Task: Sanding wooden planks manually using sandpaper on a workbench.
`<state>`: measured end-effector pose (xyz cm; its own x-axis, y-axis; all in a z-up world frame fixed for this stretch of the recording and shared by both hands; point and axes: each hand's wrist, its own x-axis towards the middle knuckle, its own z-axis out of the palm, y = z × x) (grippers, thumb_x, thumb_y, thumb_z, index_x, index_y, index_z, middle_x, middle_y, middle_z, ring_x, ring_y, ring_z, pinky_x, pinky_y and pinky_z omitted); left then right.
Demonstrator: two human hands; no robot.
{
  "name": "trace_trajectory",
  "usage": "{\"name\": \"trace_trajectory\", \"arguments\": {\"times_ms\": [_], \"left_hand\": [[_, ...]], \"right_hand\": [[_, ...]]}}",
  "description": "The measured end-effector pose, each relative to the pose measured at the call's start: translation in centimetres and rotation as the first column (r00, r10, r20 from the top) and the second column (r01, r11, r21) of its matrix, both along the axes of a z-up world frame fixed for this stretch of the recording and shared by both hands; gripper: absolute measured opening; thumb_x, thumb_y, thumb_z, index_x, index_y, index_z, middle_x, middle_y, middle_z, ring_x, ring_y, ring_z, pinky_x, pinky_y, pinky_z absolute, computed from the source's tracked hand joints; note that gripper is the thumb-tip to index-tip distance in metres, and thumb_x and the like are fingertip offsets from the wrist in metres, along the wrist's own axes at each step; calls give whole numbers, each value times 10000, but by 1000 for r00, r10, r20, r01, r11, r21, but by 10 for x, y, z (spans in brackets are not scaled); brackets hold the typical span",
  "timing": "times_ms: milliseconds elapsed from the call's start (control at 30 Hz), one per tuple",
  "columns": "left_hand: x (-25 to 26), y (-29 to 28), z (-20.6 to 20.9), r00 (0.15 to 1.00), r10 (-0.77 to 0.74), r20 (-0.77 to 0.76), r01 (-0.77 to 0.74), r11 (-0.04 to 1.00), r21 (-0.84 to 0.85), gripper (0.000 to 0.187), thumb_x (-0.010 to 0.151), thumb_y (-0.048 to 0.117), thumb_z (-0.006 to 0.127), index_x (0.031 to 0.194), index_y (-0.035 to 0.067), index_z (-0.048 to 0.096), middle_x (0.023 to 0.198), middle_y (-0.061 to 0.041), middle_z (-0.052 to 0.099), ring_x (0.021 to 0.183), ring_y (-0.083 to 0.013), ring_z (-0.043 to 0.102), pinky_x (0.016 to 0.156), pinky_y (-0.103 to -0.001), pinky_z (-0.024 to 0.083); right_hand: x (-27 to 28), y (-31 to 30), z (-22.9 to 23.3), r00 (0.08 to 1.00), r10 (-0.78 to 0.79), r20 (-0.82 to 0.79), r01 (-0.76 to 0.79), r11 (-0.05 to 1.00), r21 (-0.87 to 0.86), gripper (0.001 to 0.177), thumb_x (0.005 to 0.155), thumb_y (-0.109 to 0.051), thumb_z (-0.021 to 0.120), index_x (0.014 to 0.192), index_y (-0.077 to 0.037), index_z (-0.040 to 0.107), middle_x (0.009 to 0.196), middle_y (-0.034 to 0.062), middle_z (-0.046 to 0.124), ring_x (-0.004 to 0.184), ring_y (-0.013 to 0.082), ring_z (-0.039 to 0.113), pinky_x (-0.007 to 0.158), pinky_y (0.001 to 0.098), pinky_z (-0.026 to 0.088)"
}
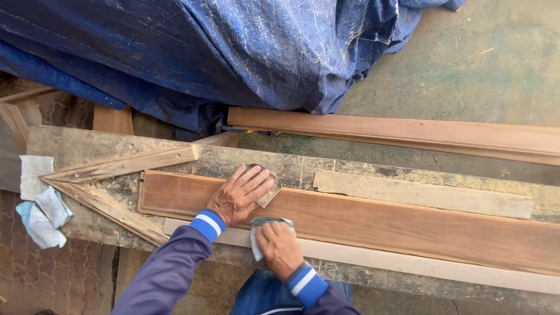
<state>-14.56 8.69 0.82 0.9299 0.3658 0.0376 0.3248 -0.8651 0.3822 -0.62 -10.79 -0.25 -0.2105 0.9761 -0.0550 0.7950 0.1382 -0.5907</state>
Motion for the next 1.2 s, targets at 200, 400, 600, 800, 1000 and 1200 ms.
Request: {"name": "trace_trajectory", "arguments": {"times_ms": [200,400,600,800,1000,1200], "left_hand": [[-1,6,4,999,-9,51,11,999,-30,616,841,208,723,1437,150,579,1535,-104,518,1429,-312,467,1198,-544,333],[-3,6,1,998,-19,60,20,1000,-21,640,804,192,721,1427,147,581,1530,-100,519,1421,-304,467,1192,-534,337],[-3,4,-2,996,-44,71,42,998,38,621,849,254,718,1440,144,563,1538,-92,504,1421,-286,460,1204,-528,315],[-2,3,-4,999,-32,37,30,999,41,621,863,303,713,1449,175,549,1532,-75,503,1419,-280,456,1206,-510,312],[0,5,1,999,-40,32,39,999,35,626,841,296,716,1432,169,552,1517,-75,512,1403,-284,466,1194,-509,317],[2,-1,1,999,-24,30,22,998,64,625,827,258,697,1429,181,551,1505,-65,527,1407,-269,463,1195,-502,321]], "right_hand": [[93,-72,4,968,-250,-3,248,962,112,485,679,-86,718,1158,-28,669,1066,133,650,991,329,614,846,463,506],[90,-73,-3,956,-292,35,284,948,142,361,742,-80,742,1095,-28,687,1024,123,648,953,306,617,826,457,510],[-9,8,11,998,-26,-48,32,990,135,384,824,-82,731,1189,2,644,1028,119,582,980,294,567,871,424,492],[152,-135,-36,915,-375,150,351,922,166,349,774,-121,768,1113,-79,695,1061,106,712,992,262,673,880,431,545],[174,-141,1,818,-537,204,502,841,201,333,718,-158,812,1022,-76,706,964,104,713,915,257,660,801,445,532],[34,-29,27,993,-113,-29,114,991,71,299,868,-91,698,1158,-34,652,1015,106,582,1007,295,585,898,454,521]]}}
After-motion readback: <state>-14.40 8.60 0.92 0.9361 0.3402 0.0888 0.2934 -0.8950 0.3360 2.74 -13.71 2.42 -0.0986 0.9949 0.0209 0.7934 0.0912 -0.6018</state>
